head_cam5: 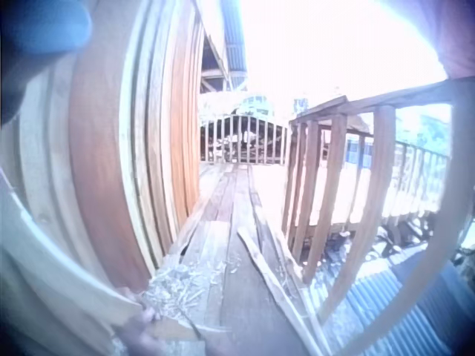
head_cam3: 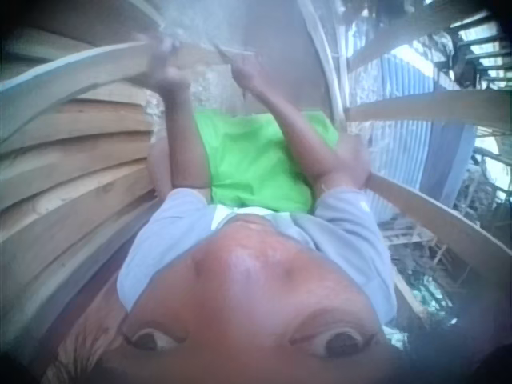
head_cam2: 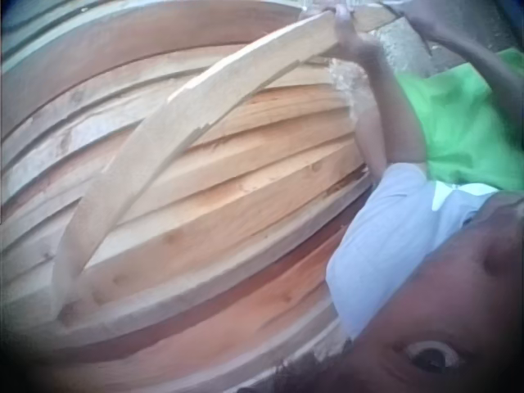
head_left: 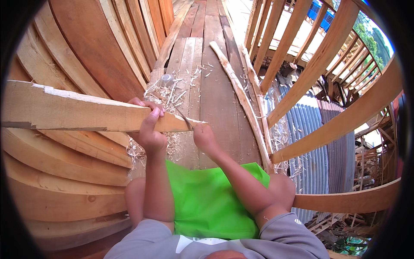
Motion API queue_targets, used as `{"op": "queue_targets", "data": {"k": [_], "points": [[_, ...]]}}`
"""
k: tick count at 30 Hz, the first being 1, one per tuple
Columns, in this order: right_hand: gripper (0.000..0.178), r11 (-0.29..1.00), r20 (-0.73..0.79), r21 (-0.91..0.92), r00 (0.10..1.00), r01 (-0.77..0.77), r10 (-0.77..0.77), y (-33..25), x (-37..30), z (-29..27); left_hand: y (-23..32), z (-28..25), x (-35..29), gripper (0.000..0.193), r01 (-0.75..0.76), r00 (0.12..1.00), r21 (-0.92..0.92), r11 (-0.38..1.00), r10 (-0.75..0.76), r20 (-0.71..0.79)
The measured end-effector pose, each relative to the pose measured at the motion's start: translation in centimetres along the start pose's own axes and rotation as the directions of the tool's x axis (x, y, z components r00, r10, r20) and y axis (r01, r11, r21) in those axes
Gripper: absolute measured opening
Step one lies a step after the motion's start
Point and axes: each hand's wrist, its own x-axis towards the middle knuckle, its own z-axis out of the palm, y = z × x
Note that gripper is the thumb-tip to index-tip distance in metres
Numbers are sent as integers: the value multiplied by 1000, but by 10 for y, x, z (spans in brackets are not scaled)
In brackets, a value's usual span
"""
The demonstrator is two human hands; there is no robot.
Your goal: The person sits on a wooden floor and uses a knife to carve a long piece of wood, removing thin shavings. The person holds the wood with the left hand and shaves it with the right hand, occasionally adjusting the wood's position.
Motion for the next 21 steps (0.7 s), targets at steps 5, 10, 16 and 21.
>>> {"op": "queue_targets", "data": {"k": [5,10,16,21], "points": [[55,984,-95,-179,995,14,-31,77,26,-13,9,6,-1,31,13,999,8,1000,-13,41],[51,995,79,-94,996,-36,44,4,16,-7,4,-8,2,30,11,997,-14,1000,-10,74],[51,895,202,44,881,-444,428,59,28,-30,4,-5,0,29,16,987,-21,1000,-12,160],[52,983,119,-16,976,-182,183,18,11,-24,8,-20,8,28,116,935,-70,991,-85,345]]}}
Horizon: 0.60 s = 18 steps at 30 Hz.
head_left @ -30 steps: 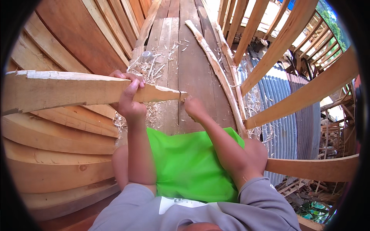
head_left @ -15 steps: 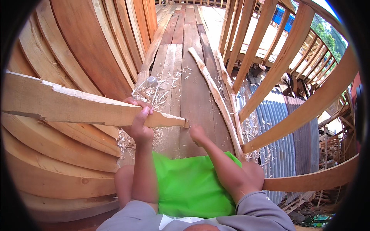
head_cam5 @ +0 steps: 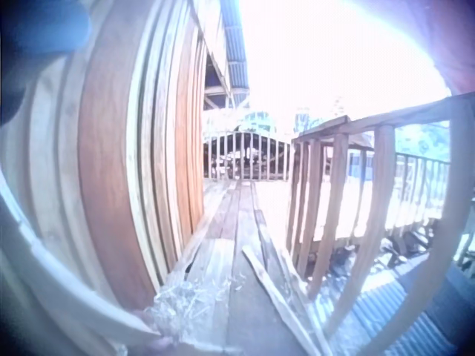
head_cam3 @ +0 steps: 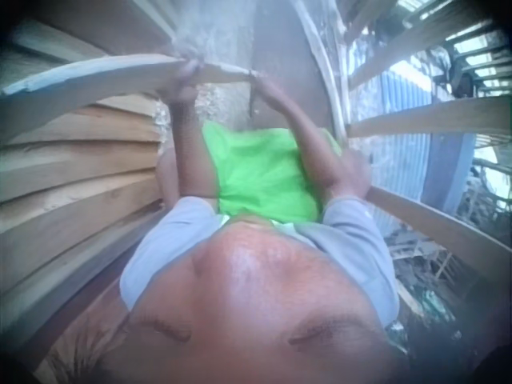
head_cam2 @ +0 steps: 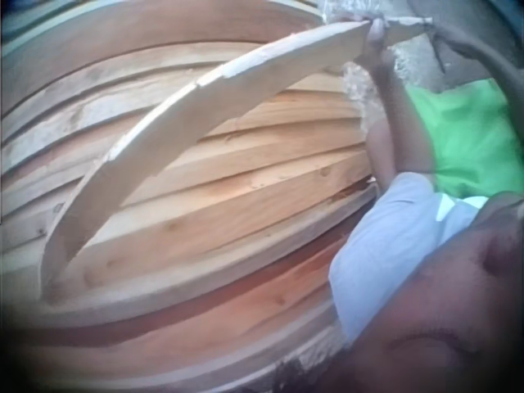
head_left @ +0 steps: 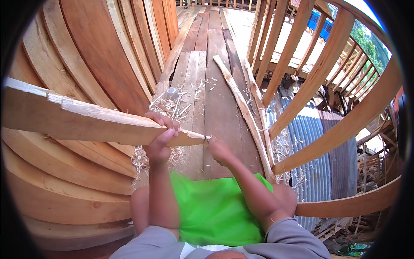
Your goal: The person sits on a wooden floor and uses a knife to carve a long piece of wood, removing thin shavings. The person holds the wood with the left hand and shaves it with the right hand, occasionally adjusting the wood's position.
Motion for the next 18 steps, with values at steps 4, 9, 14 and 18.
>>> {"op": "queue_targets", "data": {"k": [4,9,14,18], "points": [[51,988,-113,-58,983,140,-146,-3,13,19,-4,-7,-1,29,-19,991,-88,996,30,131],[52,982,1,-62,984,-177,178,57,31,-9,-8,-11,0,28,-11,972,-122,992,39,230],[48,998,25,-60,999,-24,25,-1,-1,3,-6,-23,1,27,-4,957,-152,988,48,287],[47,995,-13,-82,999,51,-52,-6,0,7,-9,-26,1,27,6,935,-200,980,65,348]]}}
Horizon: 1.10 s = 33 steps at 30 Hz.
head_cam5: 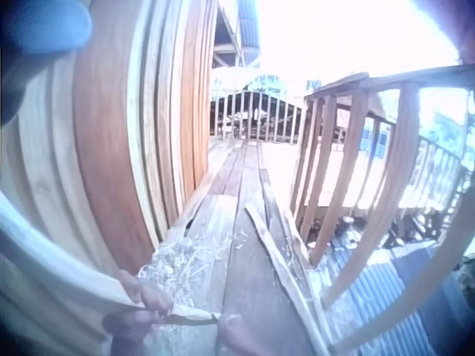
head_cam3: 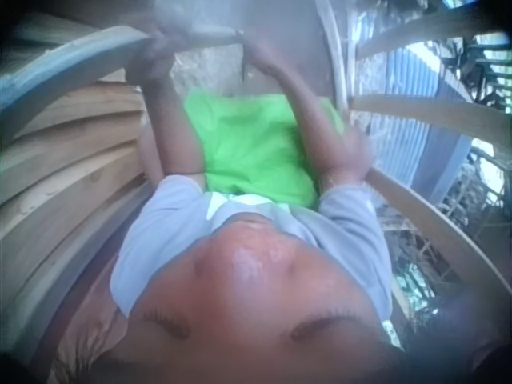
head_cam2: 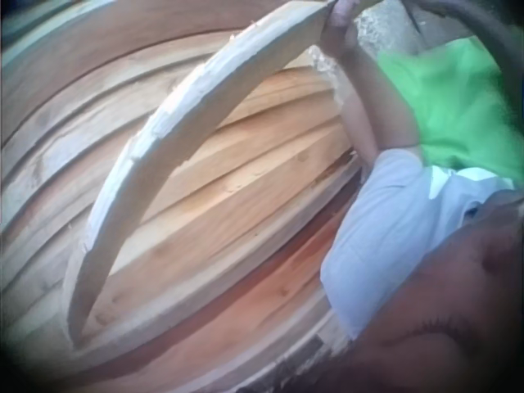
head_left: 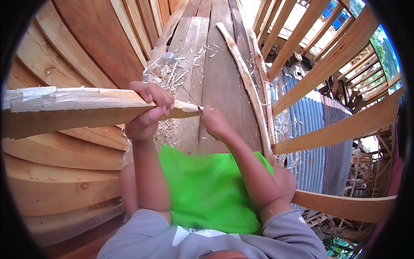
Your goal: The person sits on a wooden floor and uses a knife to carve a long piece of wood, removing thin shavings. The person holds the wood with the left hand and shaves it with the right hand, occasionally adjusting the wood's position.
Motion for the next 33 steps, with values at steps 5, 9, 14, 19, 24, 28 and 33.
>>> {"op": "queue_targets", "data": {"k": [5,9,14,19,24,28,33], "points": [[48,930,152,52,923,-364,353,48,22,-24,-6,-1,8,26,-2,995,-67,998,8,103],[49,981,128,-95,975,-168,179,-8,-5,-15,-1,-5,5,25,-1,990,-59,998,9,139],[51,992,32,-76,994,-98,101,28,12,-10,-1,2,8,25,-5,998,-89,996,10,57],[49,933,193,58,921,-356,339,41,18,-25,-2,-4,10,24,23,993,-122,992,-8,119],[52,982,55,-184,998,50,-41,-16,-13,-13,4,-7,8,23,25,988,-120,992,-6,157],[58,966,372,56,903,-253,215,-3,-6,-30,-4,-7,12,23,22,970,-155,988,17,243],[66,987,35,-72,989,-143,146,-6,-14,-8,-2,-8,12,30,-3,982,-114,993,25,188]]}}
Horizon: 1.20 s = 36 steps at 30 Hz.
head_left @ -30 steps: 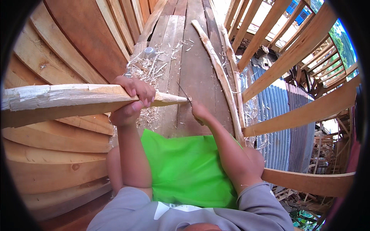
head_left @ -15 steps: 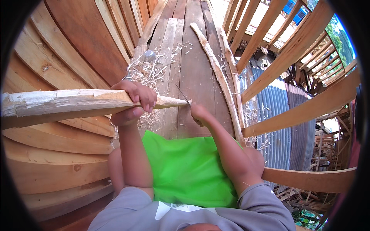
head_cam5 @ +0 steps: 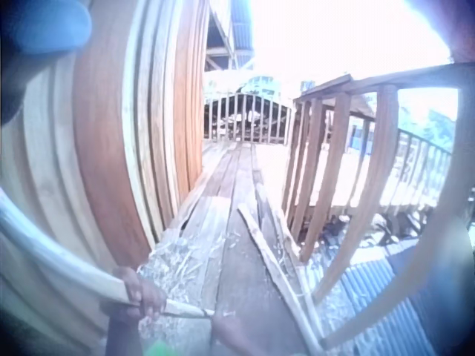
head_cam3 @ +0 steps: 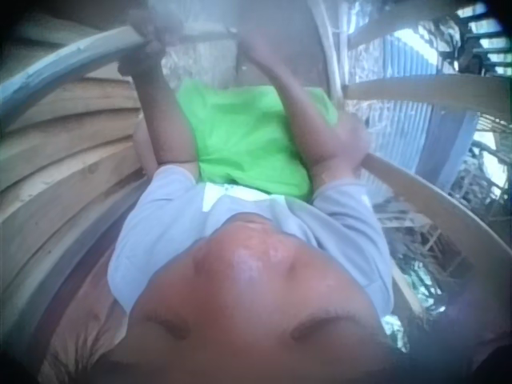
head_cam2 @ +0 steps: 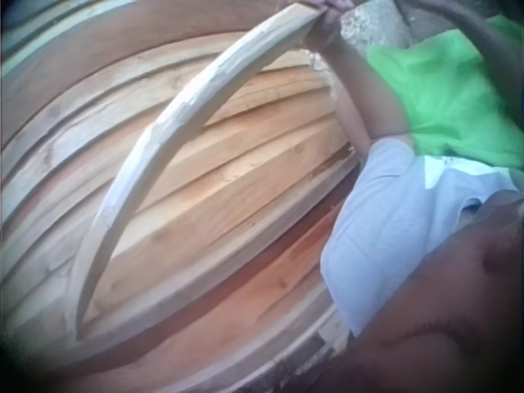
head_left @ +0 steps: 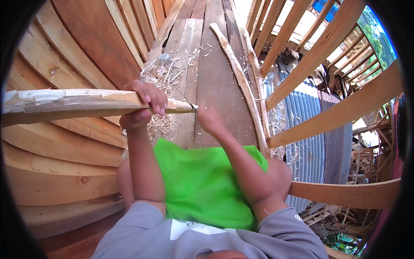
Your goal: The person sits on a wooden floor and uses a knife to carve a long piece of wood, removing thin shavings. The person holds the wood with the left hand and shaves it with the right hand, occasionally adjusting the wood's position.
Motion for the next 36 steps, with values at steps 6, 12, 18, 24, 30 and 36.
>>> {"op": "queue_targets", "data": {"k": [6,12,18,24,30,36], "points": [[67,993,55,121,998,6,-12,5,4,1,-1,-1,-12,72,-135,955,372,919,221,-199],[60,940,171,319,983,-121,68,10,1,-7,-12,25,-5,83,24,894,593,804,248,-373],[54,937,211,329,977,-113,44,-3,-18,-18,-6,44,11,75,-104,879,599,794,355,-319],[54,915,321,345,942,-211,96,7,-8,-6,-18,44,11,73,-60,849,609,791,361,-386],[58,922,250,356,966,-153,64,2,-14,-2,-9,43,14,70,-45,818,634,772,393,-421],[55,935,178,342,984,-92,32,2,-11,-4,-9,45,19,61,-71,821,557,827,366,-439]]}}
